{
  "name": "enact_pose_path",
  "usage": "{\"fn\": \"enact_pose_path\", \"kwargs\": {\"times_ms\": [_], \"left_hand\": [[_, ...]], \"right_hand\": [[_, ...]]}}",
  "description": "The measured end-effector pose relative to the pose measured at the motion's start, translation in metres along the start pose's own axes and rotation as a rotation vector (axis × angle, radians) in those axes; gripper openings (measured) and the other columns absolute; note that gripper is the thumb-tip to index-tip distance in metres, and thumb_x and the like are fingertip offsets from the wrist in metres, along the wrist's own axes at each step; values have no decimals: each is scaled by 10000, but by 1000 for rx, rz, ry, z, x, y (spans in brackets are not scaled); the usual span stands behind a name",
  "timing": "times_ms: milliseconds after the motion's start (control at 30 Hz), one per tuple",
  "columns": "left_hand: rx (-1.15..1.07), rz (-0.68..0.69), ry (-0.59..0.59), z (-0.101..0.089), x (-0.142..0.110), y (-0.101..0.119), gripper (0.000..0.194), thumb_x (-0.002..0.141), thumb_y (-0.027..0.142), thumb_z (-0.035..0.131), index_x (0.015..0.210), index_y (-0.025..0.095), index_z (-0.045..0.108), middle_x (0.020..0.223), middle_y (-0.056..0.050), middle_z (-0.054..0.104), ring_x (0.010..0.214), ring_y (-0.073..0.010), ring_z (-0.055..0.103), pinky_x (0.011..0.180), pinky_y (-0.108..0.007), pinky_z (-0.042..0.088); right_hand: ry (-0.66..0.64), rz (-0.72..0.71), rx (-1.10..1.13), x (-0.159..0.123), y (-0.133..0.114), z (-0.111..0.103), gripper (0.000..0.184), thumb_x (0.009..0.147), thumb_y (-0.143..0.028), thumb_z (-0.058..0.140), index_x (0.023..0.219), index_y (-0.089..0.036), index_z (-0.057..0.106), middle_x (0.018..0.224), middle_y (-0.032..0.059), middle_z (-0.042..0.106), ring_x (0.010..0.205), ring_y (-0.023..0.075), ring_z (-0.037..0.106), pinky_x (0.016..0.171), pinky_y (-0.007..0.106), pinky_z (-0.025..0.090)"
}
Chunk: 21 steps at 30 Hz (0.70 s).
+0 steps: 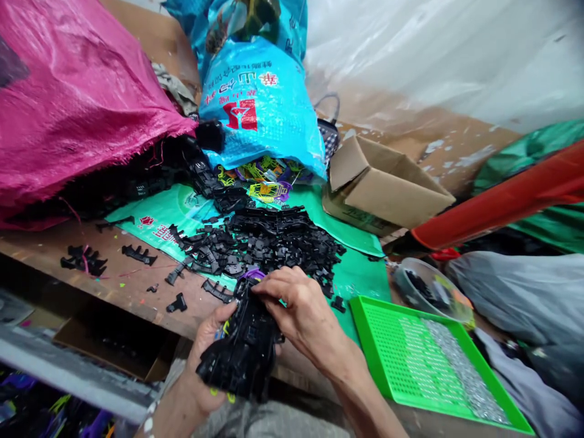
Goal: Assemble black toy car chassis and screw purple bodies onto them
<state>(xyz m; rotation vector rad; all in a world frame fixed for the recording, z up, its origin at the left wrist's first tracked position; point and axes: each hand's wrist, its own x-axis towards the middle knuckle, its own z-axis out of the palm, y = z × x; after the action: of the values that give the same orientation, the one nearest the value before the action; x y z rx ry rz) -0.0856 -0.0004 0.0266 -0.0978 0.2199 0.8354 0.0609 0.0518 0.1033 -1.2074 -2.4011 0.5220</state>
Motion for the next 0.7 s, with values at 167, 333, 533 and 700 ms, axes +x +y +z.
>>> {"fn": "enact_pose_path", "kwargs": {"times_ms": [167, 333, 533, 700], "left_hand": [[-2, 2, 30, -2, 0, -1, 434, 900, 352, 486, 1206, 67, 602, 1026, -126, 733, 971, -299, 682, 923, -472, 497], [-2, 9, 56, 1, 0, 1, 392, 889, 315, 497, 1190, 98, 623, 984, -107, 747, 955, -298, 690, 905, -466, 509], [0, 36, 88, 8, 5, 7, 382, 874, 288, 515, 1201, 127, 630, 977, -98, 749, 969, -279, 691, 936, -421, 498], [-21, 2, 145, 2, 3, 5, 401, 849, 335, 554, 1165, 108, 647, 942, -110, 754, 976, -299, 691, 927, -437, 498]], "right_hand": [[-45, 24, -92, 1, 0, -1, 173, 893, -144, 555, 894, -179, 725, 837, 57, 664, 809, 176, 528, 764, 331, 382], [-53, -3, -61, 5, 4, 0, 171, 869, -101, 572, 775, -176, 692, 799, 36, 626, 796, 163, 499, 693, 287, 365], [-13, -17, -32, 7, 3, 4, 207, 876, -69, 530, 742, -159, 661, 720, 23, 565, 732, 151, 462, 624, 271, 320], [-9, 18, -73, 8, 0, 7, 204, 857, -52, 536, 719, -161, 640, 759, 31, 553, 752, 159, 449, 625, 282, 311]]}}
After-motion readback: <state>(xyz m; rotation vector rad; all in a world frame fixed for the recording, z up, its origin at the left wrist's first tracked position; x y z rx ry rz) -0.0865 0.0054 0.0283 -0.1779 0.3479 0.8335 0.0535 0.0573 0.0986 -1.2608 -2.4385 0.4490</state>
